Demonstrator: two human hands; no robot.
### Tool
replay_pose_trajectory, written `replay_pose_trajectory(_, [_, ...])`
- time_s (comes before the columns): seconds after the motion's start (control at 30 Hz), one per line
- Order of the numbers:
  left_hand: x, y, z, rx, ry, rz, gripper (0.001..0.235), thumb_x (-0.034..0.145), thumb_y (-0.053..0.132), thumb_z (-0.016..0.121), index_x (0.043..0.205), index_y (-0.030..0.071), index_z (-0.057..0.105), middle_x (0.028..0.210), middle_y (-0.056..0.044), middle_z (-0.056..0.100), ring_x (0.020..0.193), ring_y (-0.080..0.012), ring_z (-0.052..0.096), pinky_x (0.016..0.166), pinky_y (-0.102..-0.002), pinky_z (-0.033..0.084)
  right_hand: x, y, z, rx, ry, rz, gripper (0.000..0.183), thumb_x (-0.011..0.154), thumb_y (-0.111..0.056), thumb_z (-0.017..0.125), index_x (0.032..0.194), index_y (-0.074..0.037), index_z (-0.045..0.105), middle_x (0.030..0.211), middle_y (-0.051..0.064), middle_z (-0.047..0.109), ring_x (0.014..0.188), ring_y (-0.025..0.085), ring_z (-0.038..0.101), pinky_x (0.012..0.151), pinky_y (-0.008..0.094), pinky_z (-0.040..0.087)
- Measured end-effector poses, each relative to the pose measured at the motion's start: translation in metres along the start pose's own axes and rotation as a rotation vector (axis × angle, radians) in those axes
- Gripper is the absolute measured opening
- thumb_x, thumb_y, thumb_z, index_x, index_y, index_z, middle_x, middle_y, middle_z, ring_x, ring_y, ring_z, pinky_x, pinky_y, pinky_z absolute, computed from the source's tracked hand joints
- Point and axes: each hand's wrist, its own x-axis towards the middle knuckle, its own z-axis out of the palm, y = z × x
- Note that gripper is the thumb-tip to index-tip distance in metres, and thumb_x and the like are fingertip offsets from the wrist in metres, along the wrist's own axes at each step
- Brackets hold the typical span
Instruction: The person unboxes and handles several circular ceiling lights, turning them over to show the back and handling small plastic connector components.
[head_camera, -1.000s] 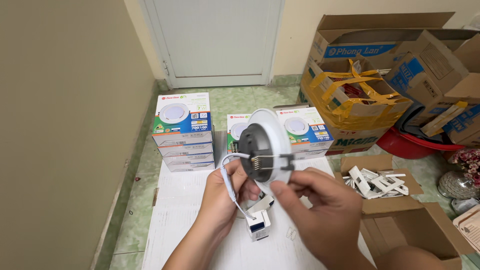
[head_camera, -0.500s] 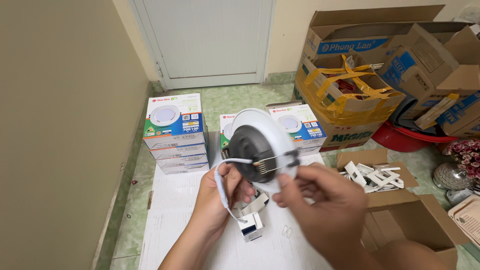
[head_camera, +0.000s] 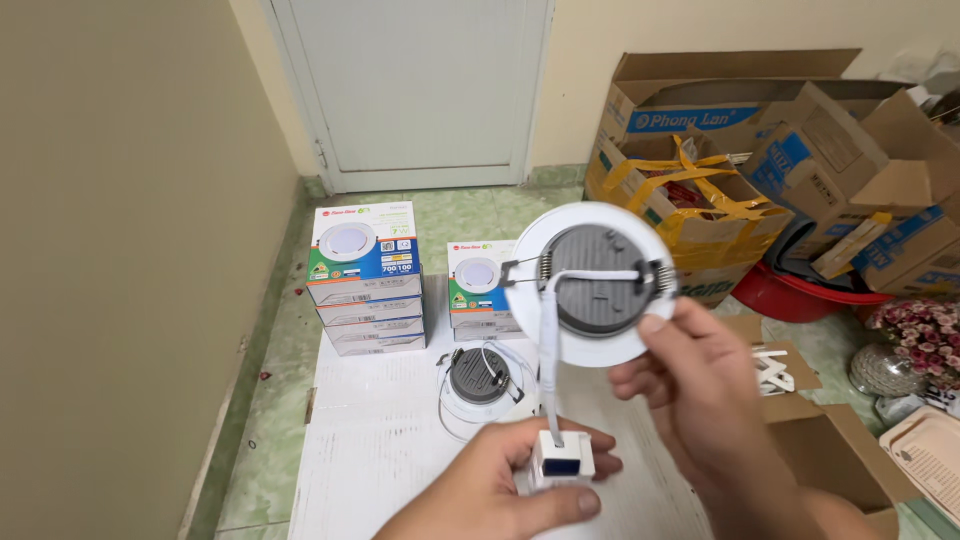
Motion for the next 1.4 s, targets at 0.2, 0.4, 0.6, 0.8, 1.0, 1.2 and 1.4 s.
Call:
replay_pose_trajectory(0.2, [-0.023, 0.005, 0.019, -0.214, -0.014, 0.062, 0.069, 0.087, 0.014, 0.078, 0.151, 0.01, 0.051, 0.115, -0.015, 0.077, 0.1, -0.0132, 0.075, 0.091, -0.023, 0.058, -0.014, 0.058, 0.017, 0.11, -0.038, 0.437, 0.025, 0.093, 0.0, 0.068, 0.117, 0.003, 0.072, 0.08, 0.018, 0.074, 0.055, 0.019, 0.06, 0.045, 0.027, 0.042])
replay_pose_trajectory(0.4, [-0.043, 0.0, 0.033, -0.525, 0.249, 0.189, 0.051, 0.085, -0.004, 0.068, 0.135, 0.0, 0.055, 0.11, -0.018, 0.075, 0.094, -0.0219, 0.072, 0.09, -0.03, 0.053, -0.062, 0.11, -0.002, -0.297, -0.131, 0.522, 0.018, 0.102, -0.005, 0.057, 0.085, -0.011, 0.05, 0.065, 0.003, 0.044, 0.055, 0.015, 0.048, 0.047, 0.034, 0.035])
replay_pose_trajectory(0.6, [-0.04, -0.032, 0.017, -0.87, 0.383, 0.102, 0.046, 0.101, 0.029, 0.048, 0.136, 0.0, 0.057, 0.091, -0.022, 0.064, 0.061, -0.0375, 0.065, 0.037, -0.039, 0.044, -0.093, 0.209, -0.02, 0.002, -0.213, 0.382, 0.035, 0.089, -0.007, 0.063, 0.077, -0.021, 0.034, 0.049, -0.005, 0.029, 0.049, 0.012, 0.046, 0.046, 0.032, 0.034])
replay_pose_trajectory(0.8, [-0.047, -0.026, -0.001, -0.753, 0.413, -0.024, 0.06, 0.102, 0.055, 0.036, 0.138, 0.015, 0.061, 0.089, -0.007, 0.065, 0.066, -0.0232, 0.067, 0.037, -0.036, 0.048, -0.11, 0.13, 0.05, -0.255, -0.031, 0.654, 0.033, 0.068, 0.009, 0.072, 0.101, 0.008, 0.068, 0.095, 0.021, 0.069, 0.089, 0.031, 0.07, 0.069, 0.048, 0.063])
replay_pose_trajectory(1.0, [-0.046, -0.023, -0.009, -0.747, 0.458, 0.024, 0.055, 0.1, 0.046, 0.037, 0.133, 0.01, 0.061, 0.086, -0.01, 0.066, 0.061, -0.0254, 0.064, 0.037, -0.034, 0.047, -0.111, 0.118, 0.07, -0.15, -0.001, 0.733, 0.042, 0.085, 0.01, 0.054, 0.123, 0.002, 0.068, 0.098, 0.025, 0.072, 0.087, 0.04, 0.073, 0.076, 0.056, 0.063])
replay_pose_trajectory(1.2, [-0.044, -0.022, -0.014, -0.714, 0.541, 0.026, 0.049, 0.097, 0.038, 0.038, 0.128, 0.009, 0.062, 0.087, -0.013, 0.064, 0.063, -0.0245, 0.063, 0.038, -0.034, 0.047, -0.115, 0.12, 0.069, -0.1, 0.063, 0.876, 0.057, 0.1, -0.004, 0.046, 0.152, -0.027, 0.053, 0.105, 0.027, 0.071, 0.083, 0.043, 0.069, 0.08, 0.056, 0.059])
replay_pose_trajectory(1.4, [-0.042, -0.03, -0.019, -0.748, 0.559, 0.081, 0.048, 0.1, 0.034, 0.04, 0.129, 0.003, 0.062, 0.083, -0.017, 0.065, 0.059, -0.029, 0.065, 0.04, -0.036, 0.049, -0.123, 0.135, 0.041, -0.014, -0.012, 0.939, 0.062, 0.097, -0.024, 0.052, 0.159, -0.034, 0.045, 0.122, 0.031, 0.075, 0.092, 0.049, 0.071, 0.085, 0.056, 0.056])
